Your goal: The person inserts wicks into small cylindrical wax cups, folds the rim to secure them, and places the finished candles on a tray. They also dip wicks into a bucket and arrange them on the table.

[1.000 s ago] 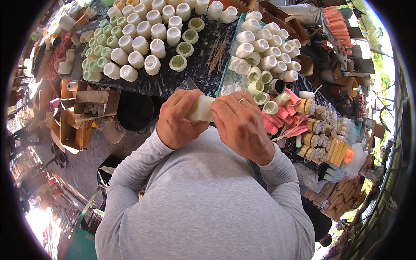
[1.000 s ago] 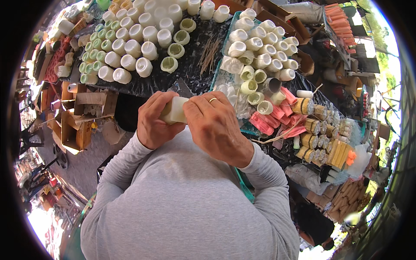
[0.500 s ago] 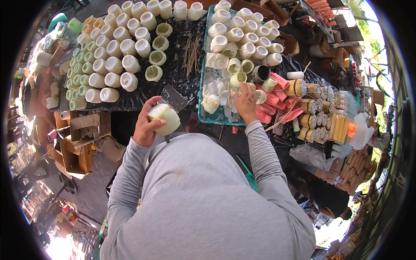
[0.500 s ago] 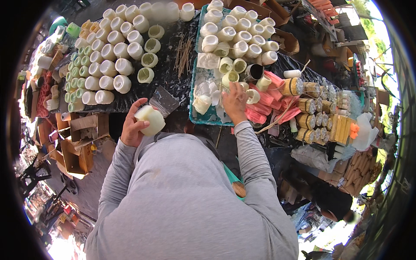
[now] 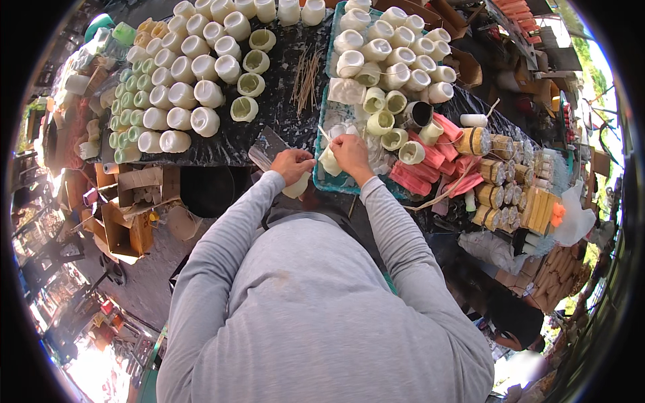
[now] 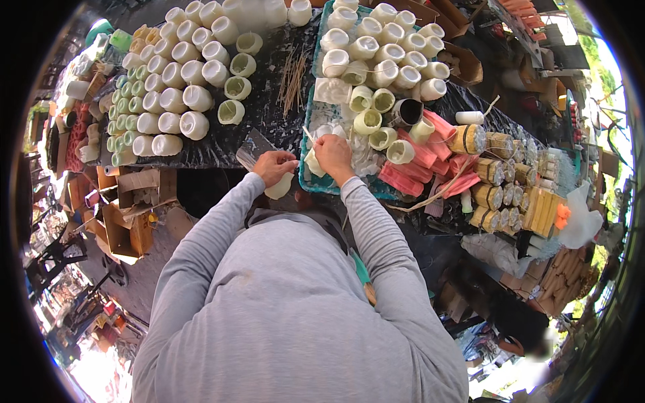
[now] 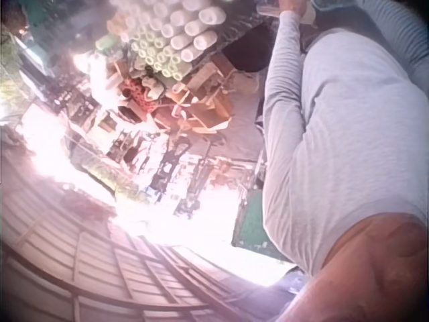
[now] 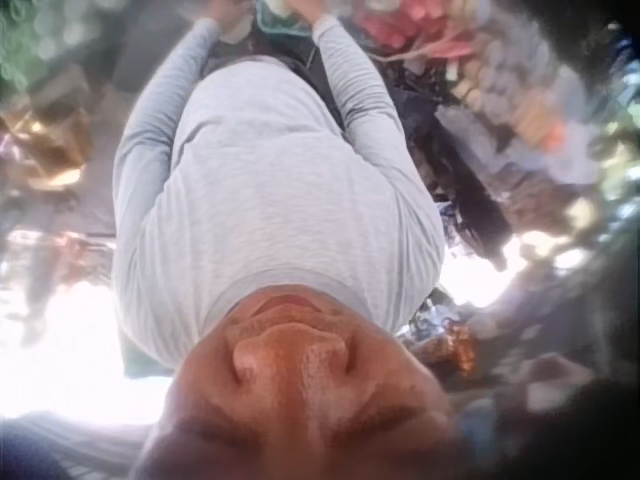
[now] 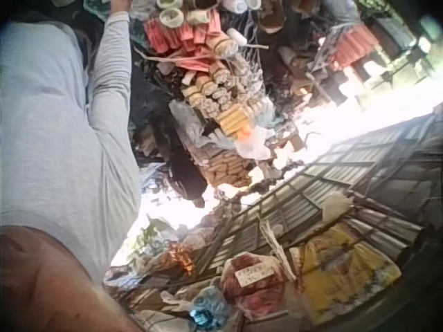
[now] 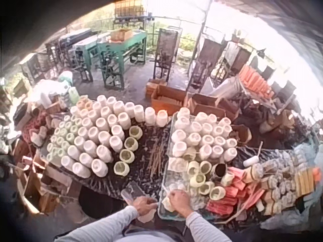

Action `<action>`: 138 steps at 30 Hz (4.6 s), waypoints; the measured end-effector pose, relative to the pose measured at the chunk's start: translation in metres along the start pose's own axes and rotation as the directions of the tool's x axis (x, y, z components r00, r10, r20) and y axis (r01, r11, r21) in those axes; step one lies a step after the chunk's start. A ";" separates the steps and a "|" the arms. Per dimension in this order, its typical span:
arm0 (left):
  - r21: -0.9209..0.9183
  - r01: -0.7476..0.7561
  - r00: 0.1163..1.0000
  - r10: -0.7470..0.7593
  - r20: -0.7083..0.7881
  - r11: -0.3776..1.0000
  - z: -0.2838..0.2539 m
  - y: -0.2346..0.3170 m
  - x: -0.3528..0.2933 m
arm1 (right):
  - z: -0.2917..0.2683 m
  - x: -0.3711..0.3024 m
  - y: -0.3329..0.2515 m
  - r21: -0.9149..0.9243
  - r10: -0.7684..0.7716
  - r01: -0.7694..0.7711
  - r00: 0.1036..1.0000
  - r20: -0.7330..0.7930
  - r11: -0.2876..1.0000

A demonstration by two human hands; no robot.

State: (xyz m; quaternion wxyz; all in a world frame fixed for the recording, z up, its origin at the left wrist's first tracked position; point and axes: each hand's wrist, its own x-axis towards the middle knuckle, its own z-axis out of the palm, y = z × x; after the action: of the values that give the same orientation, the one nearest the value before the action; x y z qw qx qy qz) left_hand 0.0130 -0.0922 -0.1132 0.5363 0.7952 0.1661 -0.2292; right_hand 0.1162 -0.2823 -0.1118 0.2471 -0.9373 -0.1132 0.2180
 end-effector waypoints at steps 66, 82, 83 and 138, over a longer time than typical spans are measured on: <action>-0.059 -0.169 0.980 0.161 -0.112 0.984 0.040 0.101 -0.024 | -0.091 -0.071 0.043 0.716 -0.215 -0.094 0.920 0.328 0.692; 0.096 -0.138 0.952 0.159 -0.262 0.986 -0.017 0.085 -0.031 | -0.098 -0.043 0.083 -0.139 -0.408 0.385 0.827 -0.387 0.913; 0.077 -0.155 0.946 0.171 -0.275 0.985 -0.014 0.090 -0.034 | -0.101 -0.044 0.070 -0.238 -0.461 0.396 0.784 -0.415 0.887; 0.049 -0.471 0.625 0.373 -0.686 0.881 0.003 0.032 0.090 | -0.016 -0.002 0.076 -0.213 0.093 -0.139 0.973 -0.213 0.967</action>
State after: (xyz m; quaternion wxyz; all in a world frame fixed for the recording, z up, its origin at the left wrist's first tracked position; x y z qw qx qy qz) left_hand 0.1042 -0.1051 -0.1375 0.5293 0.8007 0.1733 0.2206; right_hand 0.1295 -0.3547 -0.1377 0.1356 -0.9816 -0.0565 0.1217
